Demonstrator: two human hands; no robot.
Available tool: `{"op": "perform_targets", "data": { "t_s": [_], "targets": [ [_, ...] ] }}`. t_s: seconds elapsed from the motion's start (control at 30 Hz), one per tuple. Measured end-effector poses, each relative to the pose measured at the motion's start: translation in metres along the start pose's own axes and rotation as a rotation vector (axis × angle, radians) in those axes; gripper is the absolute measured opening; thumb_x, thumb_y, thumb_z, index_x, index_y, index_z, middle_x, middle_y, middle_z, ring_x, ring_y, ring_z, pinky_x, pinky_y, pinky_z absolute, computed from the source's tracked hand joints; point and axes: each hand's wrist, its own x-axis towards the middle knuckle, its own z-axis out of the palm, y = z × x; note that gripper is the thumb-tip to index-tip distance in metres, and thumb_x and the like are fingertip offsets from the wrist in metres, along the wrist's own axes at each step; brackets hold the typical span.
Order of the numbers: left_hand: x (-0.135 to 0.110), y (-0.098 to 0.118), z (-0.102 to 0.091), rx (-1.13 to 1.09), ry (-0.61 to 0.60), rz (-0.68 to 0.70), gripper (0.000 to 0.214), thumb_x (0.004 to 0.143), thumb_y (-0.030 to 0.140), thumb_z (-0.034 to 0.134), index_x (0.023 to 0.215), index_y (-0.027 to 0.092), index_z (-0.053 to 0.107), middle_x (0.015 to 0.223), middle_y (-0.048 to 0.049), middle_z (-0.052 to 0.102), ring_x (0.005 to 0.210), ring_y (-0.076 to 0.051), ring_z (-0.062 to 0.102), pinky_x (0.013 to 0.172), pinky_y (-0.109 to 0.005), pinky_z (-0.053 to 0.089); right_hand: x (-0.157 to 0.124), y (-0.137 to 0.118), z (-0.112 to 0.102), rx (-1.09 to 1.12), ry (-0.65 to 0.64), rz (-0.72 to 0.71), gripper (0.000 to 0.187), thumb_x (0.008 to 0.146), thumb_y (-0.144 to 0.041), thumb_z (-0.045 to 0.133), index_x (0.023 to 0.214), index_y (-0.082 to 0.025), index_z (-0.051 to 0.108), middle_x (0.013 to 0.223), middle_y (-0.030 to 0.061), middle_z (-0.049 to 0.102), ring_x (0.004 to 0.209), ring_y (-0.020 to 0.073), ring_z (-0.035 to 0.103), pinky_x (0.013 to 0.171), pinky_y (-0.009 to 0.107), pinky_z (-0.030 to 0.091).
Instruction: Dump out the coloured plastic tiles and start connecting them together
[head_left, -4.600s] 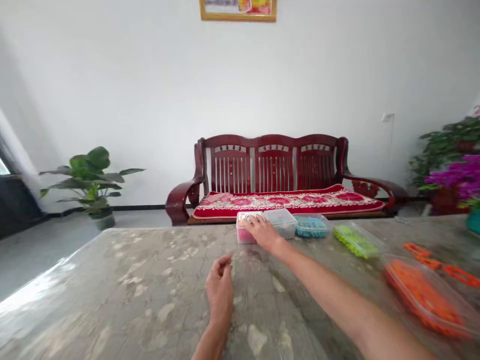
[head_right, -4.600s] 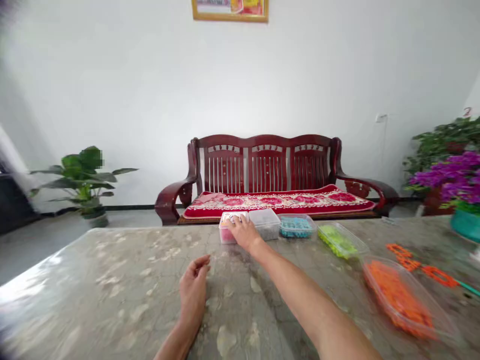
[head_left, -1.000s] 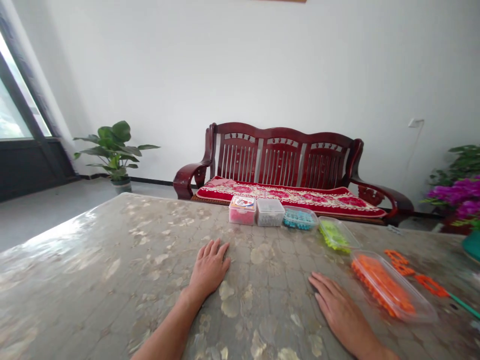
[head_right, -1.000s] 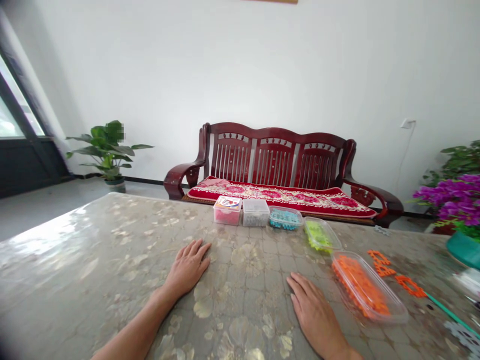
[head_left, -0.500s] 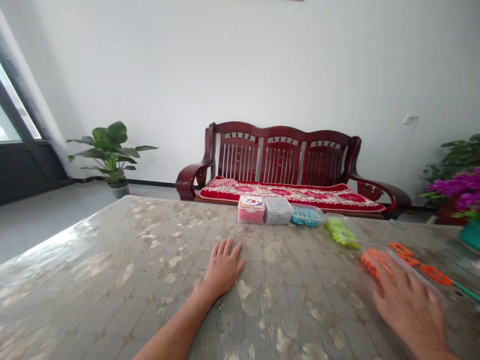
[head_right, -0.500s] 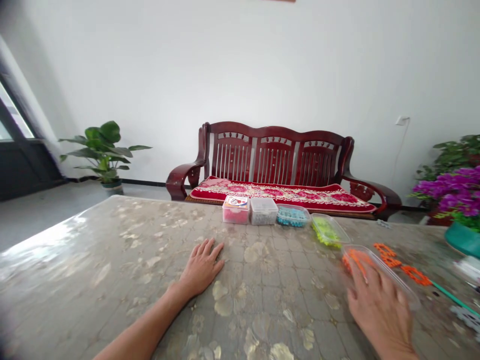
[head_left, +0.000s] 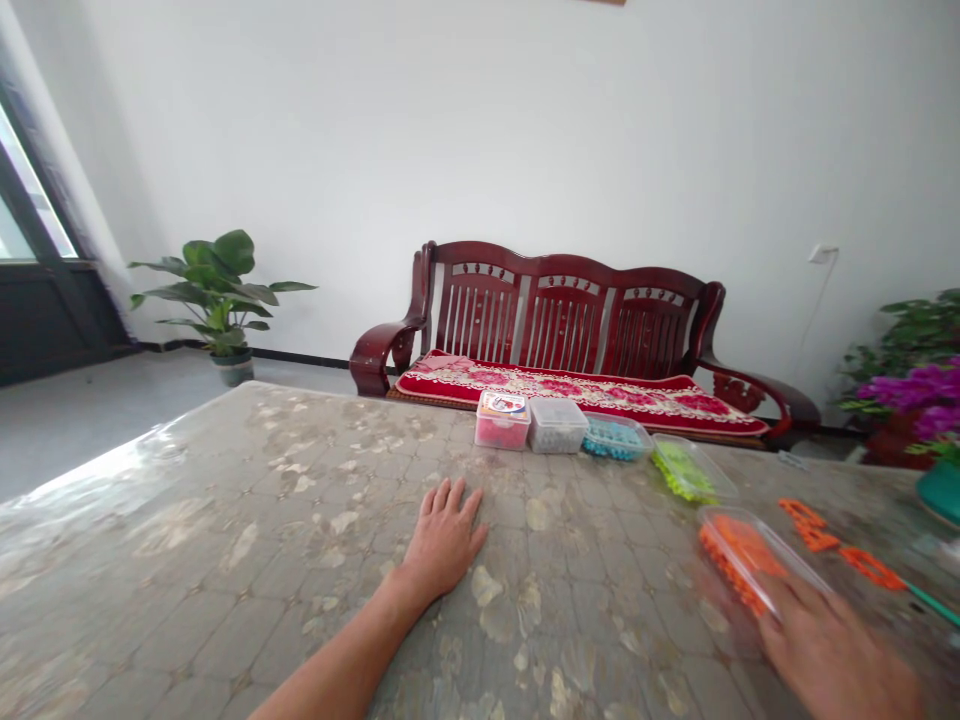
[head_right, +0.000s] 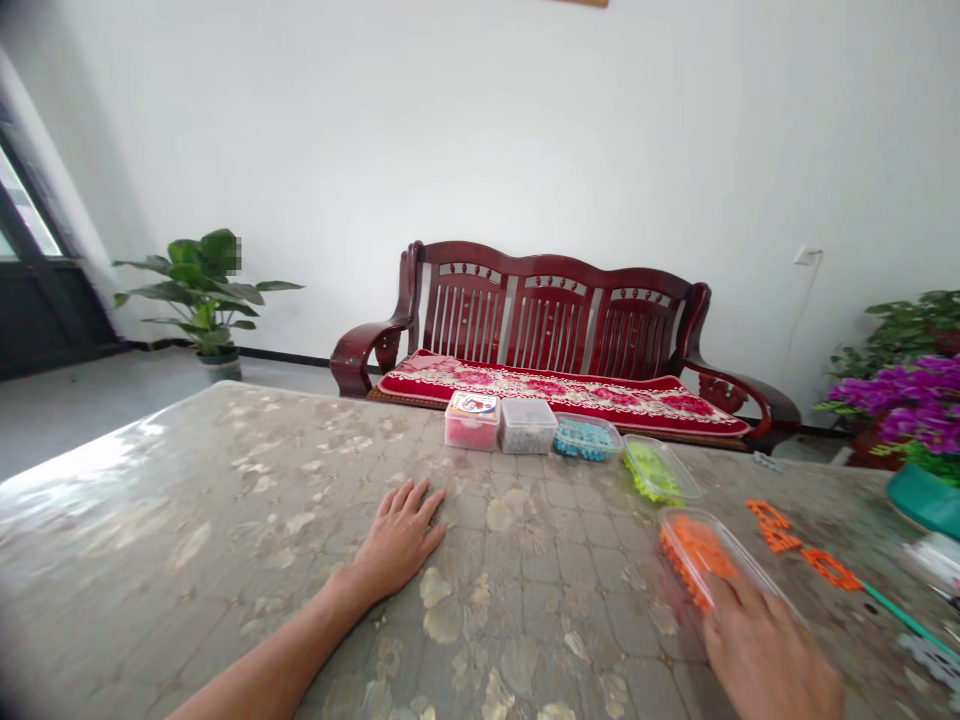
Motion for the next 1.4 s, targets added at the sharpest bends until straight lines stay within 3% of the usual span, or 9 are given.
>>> {"op": "perform_targets", "data": {
  "t_s": [0.2, 0.37, 0.43, 0.5, 0.6, 0.7, 0.83, 1.03, 1.4],
  "targets": [
    [0.0, 0.0, -0.005, -0.168, -0.029, 0.038, 0.051, 0.089, 0.028, 0.057, 0.139, 0.022, 0.053, 0.146, -0.015, 0.052, 0.138, -0.033, 0.044, 0.115, -0.055, 0.03, 0.034, -0.094, -0.016, 0.128, 0.013, -0.195, 0.024, 0.086, -0.017, 0.05, 0.101, -0.025, 0.067, 0.098, 0.0052, 0.073, 0.087, 0.0235, 0.062, 0.078, 0.037, 0.041],
    [-0.002, -0.005, -0.003, -0.43, 0.003, 0.31, 0.087, 0.084, 0.042, 0.068, 0.156, 0.025, 0.022, 0.161, -0.0161, 0.028, 0.147, -0.031, 0.03, 0.116, -0.052, 0.032, 0.074, -0.175, -0.015, 0.404, 0.039, -0.288, 0.024, 0.087, -0.015, 0.056, 0.107, -0.022, 0.067, 0.103, 0.0065, 0.074, 0.088, 0.0213, 0.062, 0.079, 0.036, 0.041],
    [-0.002, -0.006, 0.001, -0.468, 0.063, 0.428, 0.097, 0.078, 0.053, 0.074, 0.156, 0.027, 0.023, 0.162, -0.0166, 0.023, 0.149, -0.035, 0.021, 0.117, -0.055, 0.03, 0.085, -0.199, -0.013, 0.497, 0.06, -0.327, 0.027, 0.087, -0.017, 0.06, 0.112, -0.022, 0.066, 0.106, 0.0068, 0.074, 0.091, 0.0216, 0.062, 0.08, 0.036, 0.043],
    [-0.001, -0.006, 0.003, -0.454, 0.116, 0.482, 0.09, 0.075, 0.056, 0.076, 0.151, 0.029, 0.036, 0.161, -0.0148, 0.026, 0.15, -0.037, 0.018, 0.117, -0.058, 0.029, 0.092, -0.213, -0.01, 0.58, 0.051, -0.355, 0.034, 0.086, -0.018, 0.063, 0.119, -0.021, 0.063, 0.109, 0.0067, 0.073, 0.094, 0.0219, 0.062, 0.082, 0.036, 0.046],
    [0.0, -0.005, 0.002, -0.408, 0.165, 0.438, 0.065, 0.082, 0.044, 0.073, 0.141, 0.029, 0.05, 0.155, -0.0115, 0.038, 0.148, -0.034, 0.024, 0.115, -0.054, 0.034, 0.093, -0.214, -0.005, 0.685, 0.038, -0.372, 0.041, 0.086, -0.015, 0.063, 0.126, -0.02, 0.059, 0.114, 0.0067, 0.071, 0.1, 0.0215, 0.062, 0.088, 0.037, 0.048],
    [0.002, -0.001, -0.003, -0.359, 0.206, 0.385, 0.054, 0.085, 0.036, 0.071, 0.136, 0.029, 0.055, 0.149, -0.0097, 0.046, 0.144, -0.03, 0.031, 0.113, -0.051, 0.038, 0.089, -0.2, 0.003, 0.735, 0.083, -0.305, 0.033, 0.089, -0.015, 0.06, 0.122, -0.02, 0.061, 0.111, 0.0075, 0.071, 0.102, 0.0217, 0.062, 0.09, 0.038, 0.049],
    [0.003, 0.007, -0.01, -0.277, 0.251, 0.35, 0.052, 0.081, 0.046, 0.073, 0.128, 0.028, 0.06, 0.145, -0.0093, 0.052, 0.141, -0.031, 0.036, 0.114, -0.054, 0.034, 0.088, -0.188, 0.009, 0.76, 0.117, -0.291, 0.02, 0.092, -0.018, 0.059, 0.11, -0.021, 0.064, 0.097, 0.006, 0.072, 0.092, 0.0203, 0.064, 0.085, 0.036, 0.05],
    [0.004, 0.016, -0.013, -0.231, 0.193, 0.304, 0.059, 0.075, 0.056, 0.075, 0.122, 0.024, 0.06, 0.143, -0.0116, 0.054, 0.141, -0.033, 0.036, 0.118, -0.06, 0.017, 0.095, -0.203, 0.004, 0.753, 0.166, -0.426, 0.015, 0.092, -0.02, 0.059, 0.105, -0.02, 0.066, 0.092, 0.0053, 0.072, 0.089, 0.0186, 0.064, 0.083, 0.034, 0.049],
    [0.005, 0.02, -0.018, -0.333, 0.123, 0.266, 0.055, 0.076, 0.051, 0.072, 0.122, 0.023, 0.057, 0.141, -0.0127, 0.053, 0.139, -0.033, 0.038, 0.117, -0.056, 0.022, 0.095, -0.209, -0.006, 0.682, 0.237, -0.459, 0.019, 0.094, -0.02, 0.056, 0.108, -0.017, 0.068, 0.092, 0.0068, 0.075, 0.087, 0.0185, 0.067, 0.082, 0.031, 0.052]
  ]
}}
